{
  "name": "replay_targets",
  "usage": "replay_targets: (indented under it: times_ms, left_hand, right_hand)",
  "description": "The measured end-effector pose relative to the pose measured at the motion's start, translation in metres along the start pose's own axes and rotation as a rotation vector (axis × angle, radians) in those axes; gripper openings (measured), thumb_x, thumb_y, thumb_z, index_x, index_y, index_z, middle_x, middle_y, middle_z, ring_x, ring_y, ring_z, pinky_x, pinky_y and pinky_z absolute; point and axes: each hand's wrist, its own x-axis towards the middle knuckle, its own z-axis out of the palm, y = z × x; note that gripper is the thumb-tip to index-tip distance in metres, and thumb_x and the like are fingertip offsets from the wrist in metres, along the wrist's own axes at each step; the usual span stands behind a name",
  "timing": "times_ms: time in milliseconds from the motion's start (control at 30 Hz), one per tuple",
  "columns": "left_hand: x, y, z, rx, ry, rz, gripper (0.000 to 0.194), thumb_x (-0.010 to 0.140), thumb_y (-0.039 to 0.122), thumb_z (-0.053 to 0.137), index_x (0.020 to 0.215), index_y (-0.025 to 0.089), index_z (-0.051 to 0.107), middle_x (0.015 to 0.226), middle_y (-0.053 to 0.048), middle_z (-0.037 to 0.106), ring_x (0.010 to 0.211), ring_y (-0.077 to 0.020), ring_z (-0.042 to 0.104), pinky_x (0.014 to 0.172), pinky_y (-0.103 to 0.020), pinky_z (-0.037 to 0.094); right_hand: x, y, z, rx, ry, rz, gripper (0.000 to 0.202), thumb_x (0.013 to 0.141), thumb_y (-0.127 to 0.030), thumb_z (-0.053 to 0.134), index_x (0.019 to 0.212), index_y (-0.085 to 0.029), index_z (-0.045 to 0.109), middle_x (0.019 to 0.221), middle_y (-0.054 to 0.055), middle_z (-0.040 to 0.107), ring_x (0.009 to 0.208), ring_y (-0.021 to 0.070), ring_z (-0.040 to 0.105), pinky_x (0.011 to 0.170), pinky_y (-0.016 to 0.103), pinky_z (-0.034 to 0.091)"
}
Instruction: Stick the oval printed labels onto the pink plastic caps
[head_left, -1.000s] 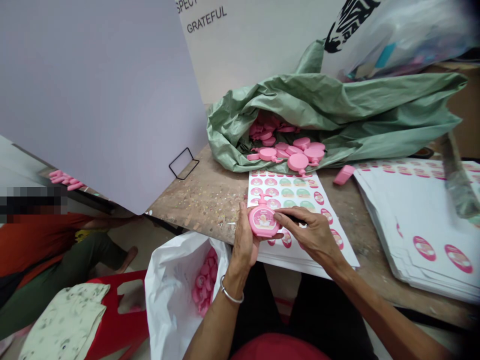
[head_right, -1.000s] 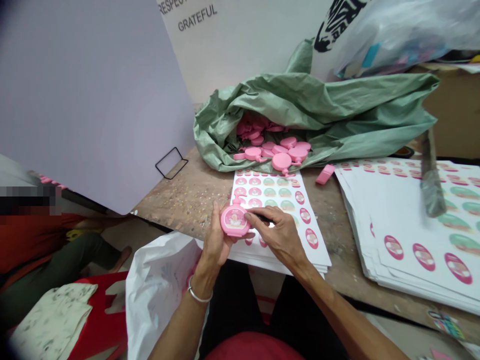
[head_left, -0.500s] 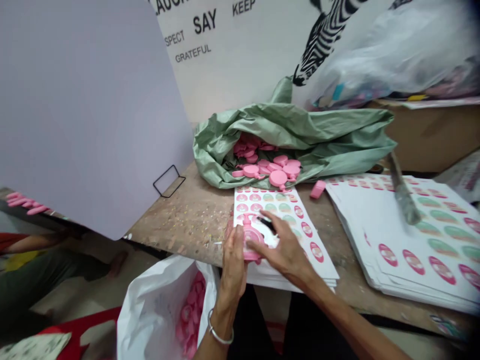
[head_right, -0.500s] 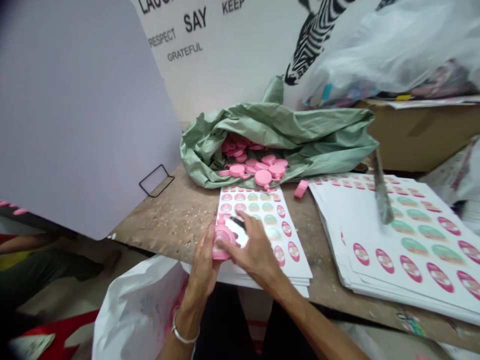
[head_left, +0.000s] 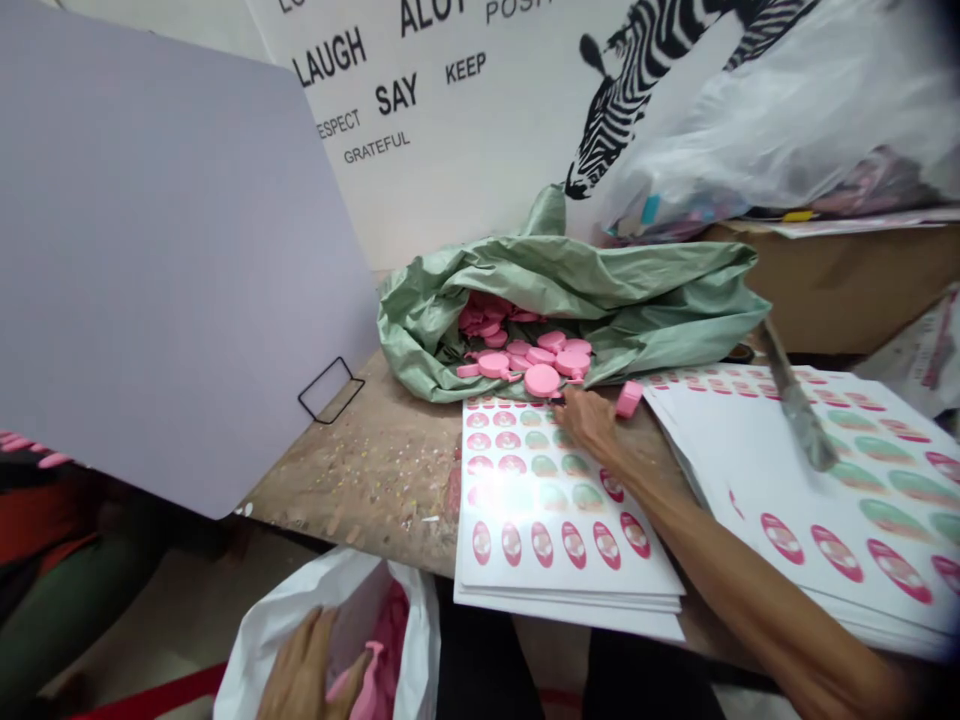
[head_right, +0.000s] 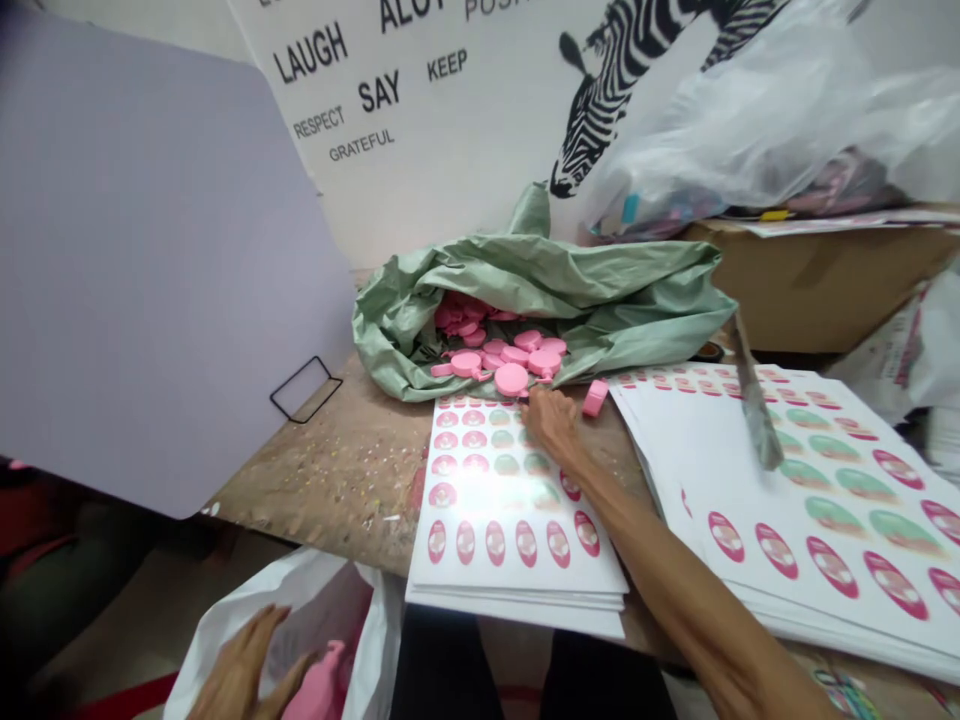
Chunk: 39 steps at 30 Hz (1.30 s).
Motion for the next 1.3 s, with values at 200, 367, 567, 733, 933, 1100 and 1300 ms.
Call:
replay_targets:
  times_ms: [200, 367, 567, 733, 933, 1100, 1300]
  left_hand:
    - [0.022, 0.099, 0.018, -0.163, -0.038, 0.361, 0.050, 0.081, 0.035, 0.063, 0.129, 0.022, 0.057, 0.144, -0.013, 0.048, 0.135, -0.0304, 0.042, 0.112, -0.048, 0.033]
    - [0.027, 0.151, 0.052, -0.541, -0.543, 0.464, 0.042, 0.080, 0.032, 0.068, 0.121, 0.023, 0.066, 0.120, -0.011, 0.066, 0.109, -0.0280, 0.062, 0.096, -0.038, 0.049]
    - [0.035, 0.129, 0.078, -1.082, -0.433, -0.193, 0.045, 0.078, 0.048, 0.069, 0.101, 0.010, 0.064, 0.082, -0.010, 0.070, 0.066, -0.0196, 0.068, 0.064, -0.032, 0.056]
    - [0.048, 0.134, 0.092, -1.339, -0.360, -0.362, 0.052, 0.070, 0.046, 0.077, 0.105, 0.009, 0.063, 0.093, -0.011, 0.068, 0.069, -0.0195, 0.069, 0.056, -0.026, 0.055]
    - [0.047, 0.136, 0.105, -1.352, -0.364, -0.343, 0.053, 0.072, 0.050, 0.075, 0.109, 0.014, 0.063, 0.100, -0.009, 0.066, 0.079, -0.0200, 0.071, 0.061, -0.024, 0.057]
    - [0.049, 0.130, 0.108, -1.322, -0.381, -0.328, 0.051, 0.075, 0.049, 0.073, 0.112, 0.015, 0.063, 0.103, -0.010, 0.065, 0.080, -0.0198, 0.070, 0.063, -0.025, 0.057]
    - [0.051, 0.129, 0.110, -1.299, -0.367, -0.340, 0.055, 0.071, 0.049, 0.076, 0.110, 0.013, 0.065, 0.093, -0.009, 0.066, 0.079, -0.0188, 0.069, 0.064, -0.024, 0.056]
  right_hand:
    - [-0.044, -0.027, -0.054, 0.221, -0.545, -0.366, 0.018, 0.080, -0.032, 0.058, 0.080, -0.020, 0.072, 0.067, 0.003, 0.066, 0.061, 0.0163, 0.056, 0.057, 0.027, 0.035]
    - [-0.079, -0.044, -0.082, 0.615, -1.134, -0.479, 0.029, 0.082, -0.044, 0.059, 0.086, -0.019, 0.073, 0.067, -0.001, 0.064, 0.057, 0.0118, 0.052, 0.054, 0.023, 0.038]
    - [-0.094, -0.053, -0.025, 0.566, -0.421, -0.235, 0.035, 0.092, -0.047, 0.045, 0.102, -0.019, 0.063, 0.090, 0.005, 0.068, 0.075, 0.0170, 0.058, 0.069, 0.030, 0.040]
    - [-0.115, -0.069, 0.019, 0.182, -0.060, -0.292, 0.017, 0.092, -0.031, 0.048, 0.087, -0.019, 0.060, 0.083, 0.006, 0.067, 0.080, 0.0217, 0.055, 0.073, 0.034, 0.031]
    - [-0.123, -0.066, 0.031, -0.028, 0.071, -0.392, 0.020, 0.095, -0.029, 0.046, 0.085, -0.017, 0.059, 0.078, 0.005, 0.065, 0.081, 0.0215, 0.052, 0.073, 0.035, 0.026]
    - [-0.120, -0.061, 0.034, 0.034, 0.021, -0.402, 0.017, 0.093, -0.028, 0.048, 0.081, -0.019, 0.058, 0.077, 0.004, 0.065, 0.079, 0.0201, 0.052, 0.073, 0.034, 0.026]
    - [-0.114, -0.065, 0.028, 0.142, -0.109, -0.266, 0.017, 0.085, -0.038, 0.057, 0.080, -0.021, 0.058, 0.076, 0.002, 0.066, 0.078, 0.0204, 0.055, 0.072, 0.032, 0.029]
